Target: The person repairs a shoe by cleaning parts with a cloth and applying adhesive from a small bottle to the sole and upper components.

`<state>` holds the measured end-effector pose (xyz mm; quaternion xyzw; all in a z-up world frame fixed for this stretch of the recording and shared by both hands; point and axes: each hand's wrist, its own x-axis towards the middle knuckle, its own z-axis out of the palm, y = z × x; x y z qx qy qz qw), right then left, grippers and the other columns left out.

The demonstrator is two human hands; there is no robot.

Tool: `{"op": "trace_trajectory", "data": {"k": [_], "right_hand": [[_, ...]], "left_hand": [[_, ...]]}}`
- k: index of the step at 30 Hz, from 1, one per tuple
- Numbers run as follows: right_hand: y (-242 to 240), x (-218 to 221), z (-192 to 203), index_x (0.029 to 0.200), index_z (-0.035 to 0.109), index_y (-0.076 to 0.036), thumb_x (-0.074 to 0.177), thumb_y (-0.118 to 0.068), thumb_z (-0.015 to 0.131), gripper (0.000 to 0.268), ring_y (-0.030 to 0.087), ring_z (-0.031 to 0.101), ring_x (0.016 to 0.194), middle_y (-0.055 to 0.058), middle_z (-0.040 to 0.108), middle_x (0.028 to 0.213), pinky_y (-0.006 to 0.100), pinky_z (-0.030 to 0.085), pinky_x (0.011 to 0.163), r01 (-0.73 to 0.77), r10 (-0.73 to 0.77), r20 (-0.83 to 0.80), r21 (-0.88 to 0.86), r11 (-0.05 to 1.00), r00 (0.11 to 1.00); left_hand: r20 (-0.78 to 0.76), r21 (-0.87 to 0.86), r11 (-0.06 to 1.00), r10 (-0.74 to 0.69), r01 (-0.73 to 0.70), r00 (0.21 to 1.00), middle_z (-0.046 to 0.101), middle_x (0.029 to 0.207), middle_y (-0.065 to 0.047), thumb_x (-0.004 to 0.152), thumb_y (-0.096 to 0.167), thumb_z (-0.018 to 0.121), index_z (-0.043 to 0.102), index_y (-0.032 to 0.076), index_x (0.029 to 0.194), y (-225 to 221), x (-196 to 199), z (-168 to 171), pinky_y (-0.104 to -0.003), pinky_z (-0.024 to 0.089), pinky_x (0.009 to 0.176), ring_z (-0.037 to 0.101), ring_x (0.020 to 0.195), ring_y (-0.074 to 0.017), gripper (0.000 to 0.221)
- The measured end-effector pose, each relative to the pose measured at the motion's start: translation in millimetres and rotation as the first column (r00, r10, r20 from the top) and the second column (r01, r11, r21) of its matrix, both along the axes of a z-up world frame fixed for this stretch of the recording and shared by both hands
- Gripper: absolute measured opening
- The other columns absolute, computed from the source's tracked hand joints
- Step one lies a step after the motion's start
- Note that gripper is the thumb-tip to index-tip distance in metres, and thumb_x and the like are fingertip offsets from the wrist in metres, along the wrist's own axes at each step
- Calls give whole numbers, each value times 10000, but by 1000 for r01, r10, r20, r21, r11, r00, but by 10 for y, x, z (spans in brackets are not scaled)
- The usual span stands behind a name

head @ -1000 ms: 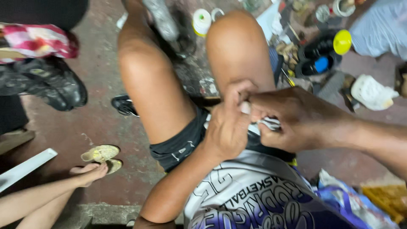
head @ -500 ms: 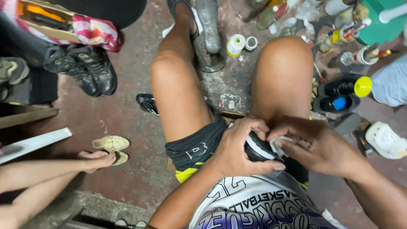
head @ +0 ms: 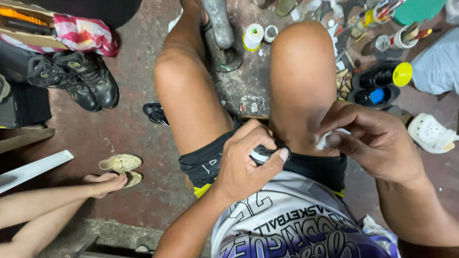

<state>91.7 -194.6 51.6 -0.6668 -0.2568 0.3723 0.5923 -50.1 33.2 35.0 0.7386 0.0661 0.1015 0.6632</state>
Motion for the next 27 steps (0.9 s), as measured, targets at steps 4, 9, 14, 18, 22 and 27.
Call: {"op": "trace_trajectory", "data": {"k": [4, 9, 14, 18, 22, 27], "right_hand": [[70, -20, 50, 1056, 732, 3, 907, -16, 707, 152, 156, 692, 889, 83, 720, 987, 266, 552, 807, -114, 115, 179, -15, 993, 977], [244, -93, 77, 940, 723, -30, 805, -64, 806, 162, 125, 717, 788, 45, 767, 888, 252, 563, 706, -33, 59, 171, -152, 988, 983], [351, -123, 90, 942, 735, -56, 790, -59, 808, 169, 139, 739, 797, 37, 754, 909, 268, 576, 685, -67, 141, 424, -185, 980, 895], [437, -141, 93, 953, 709, -64, 806, -64, 807, 176, 179, 732, 852, 57, 724, 962, 292, 576, 737, -74, 116, 499, -104, 992, 859], [495, -190, 93, 971, 712, -64, 790, -81, 833, 219, 179, 711, 785, 55, 728, 945, 300, 554, 684, -64, 141, 403, -200, 978, 904], [497, -209, 96, 984, 684, -65, 830, -60, 806, 197, 182, 746, 864, 54, 734, 960, 297, 583, 752, -74, 139, 465, -156, 985, 874]], "left_hand": [[-117, -48, 999, 0, -5, 993, 560, 850, -115, 877, 78, 748, 561, 6, 827, -23, 36, 19, -336, 480, 717, 587, 773, -235, 206], [-171, -135, 991, -30, 7, 985, 537, 831, -93, 892, 74, 706, 527, 10, 799, 33, 121, -17, -309, 464, 744, 553, 789, -193, 212], [-192, -109, 994, -28, 7, 981, 529, 831, -87, 928, 80, 675, 528, 5, 806, 25, 158, -19, -314, 450, 723, 533, 774, -184, 205], [-207, -144, 989, -19, -12, 978, 526, 829, -87, 964, 83, 647, 519, 8, 806, -26, 173, -3, -323, 447, 703, 529, 755, -187, 216], [-186, -77, 997, -5, -10, 983, 505, 807, -100, 984, 93, 630, 517, 15, 815, -34, 193, -7, -339, 434, 687, 504, 716, -217, 217], [-146, -11, 1000, -14, 12, 989, 492, 825, -119, 1009, 97, 627, 519, 23, 847, -22, 198, -25, -363, 425, 714, 510, 748, -262, 208]]}}
